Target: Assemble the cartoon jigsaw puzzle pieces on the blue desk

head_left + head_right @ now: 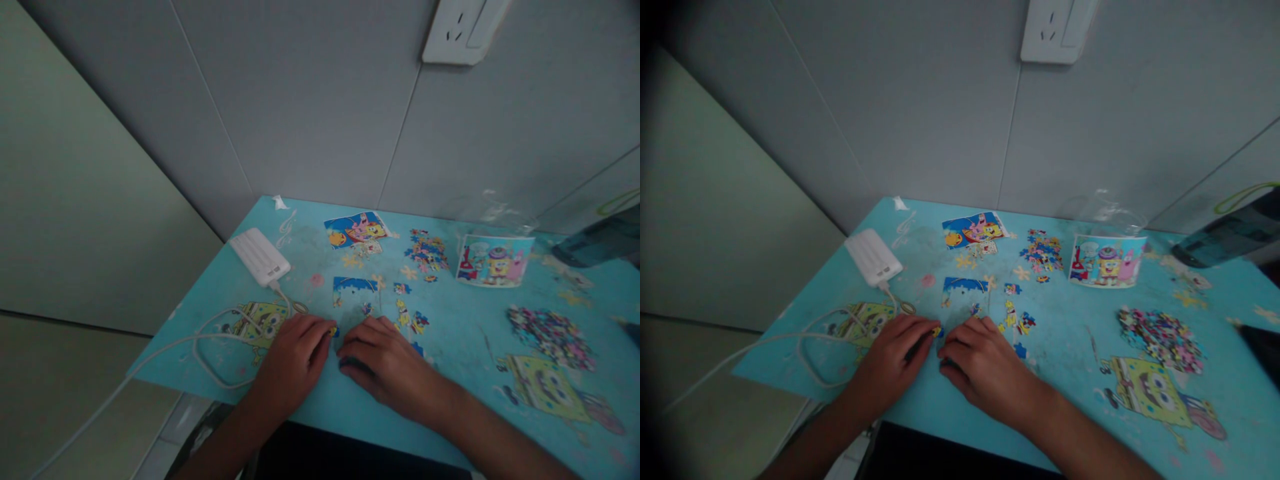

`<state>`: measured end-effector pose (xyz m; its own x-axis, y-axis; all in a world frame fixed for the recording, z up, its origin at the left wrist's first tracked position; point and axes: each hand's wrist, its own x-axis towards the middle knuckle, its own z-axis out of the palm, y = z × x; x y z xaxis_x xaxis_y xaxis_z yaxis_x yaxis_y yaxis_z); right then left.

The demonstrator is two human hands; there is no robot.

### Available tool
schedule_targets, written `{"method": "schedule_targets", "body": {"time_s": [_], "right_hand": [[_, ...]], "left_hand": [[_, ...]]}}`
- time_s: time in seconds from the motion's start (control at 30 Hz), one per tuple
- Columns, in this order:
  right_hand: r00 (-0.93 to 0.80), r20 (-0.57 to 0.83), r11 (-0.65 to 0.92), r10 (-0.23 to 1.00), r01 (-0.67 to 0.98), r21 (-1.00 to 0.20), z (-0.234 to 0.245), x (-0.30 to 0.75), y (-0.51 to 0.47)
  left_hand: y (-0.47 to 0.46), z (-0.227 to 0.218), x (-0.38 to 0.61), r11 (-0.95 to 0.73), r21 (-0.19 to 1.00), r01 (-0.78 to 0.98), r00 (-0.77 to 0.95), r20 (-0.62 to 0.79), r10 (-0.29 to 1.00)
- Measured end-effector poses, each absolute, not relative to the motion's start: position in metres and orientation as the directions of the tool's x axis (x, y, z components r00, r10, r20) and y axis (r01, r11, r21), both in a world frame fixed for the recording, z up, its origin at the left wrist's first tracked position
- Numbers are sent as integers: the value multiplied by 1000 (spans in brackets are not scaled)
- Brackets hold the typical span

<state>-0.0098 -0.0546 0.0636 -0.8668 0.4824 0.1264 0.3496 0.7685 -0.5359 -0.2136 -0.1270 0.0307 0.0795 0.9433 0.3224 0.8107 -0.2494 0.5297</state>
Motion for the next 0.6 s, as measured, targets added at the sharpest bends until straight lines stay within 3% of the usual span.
{"method": "schedule_targets", "body": {"time_s": [0.2, 0.6], "right_hand": [[-832, 121, 737, 541, 399, -546, 59, -8, -55], [-809, 111, 689, 578, 411, -597, 61, -7, -54]], "left_hand": [[-125, 30, -215, -258, 521, 813, 94, 320, 943], [-127, 33, -219, -242, 660, 711, 102, 243, 965]]}}
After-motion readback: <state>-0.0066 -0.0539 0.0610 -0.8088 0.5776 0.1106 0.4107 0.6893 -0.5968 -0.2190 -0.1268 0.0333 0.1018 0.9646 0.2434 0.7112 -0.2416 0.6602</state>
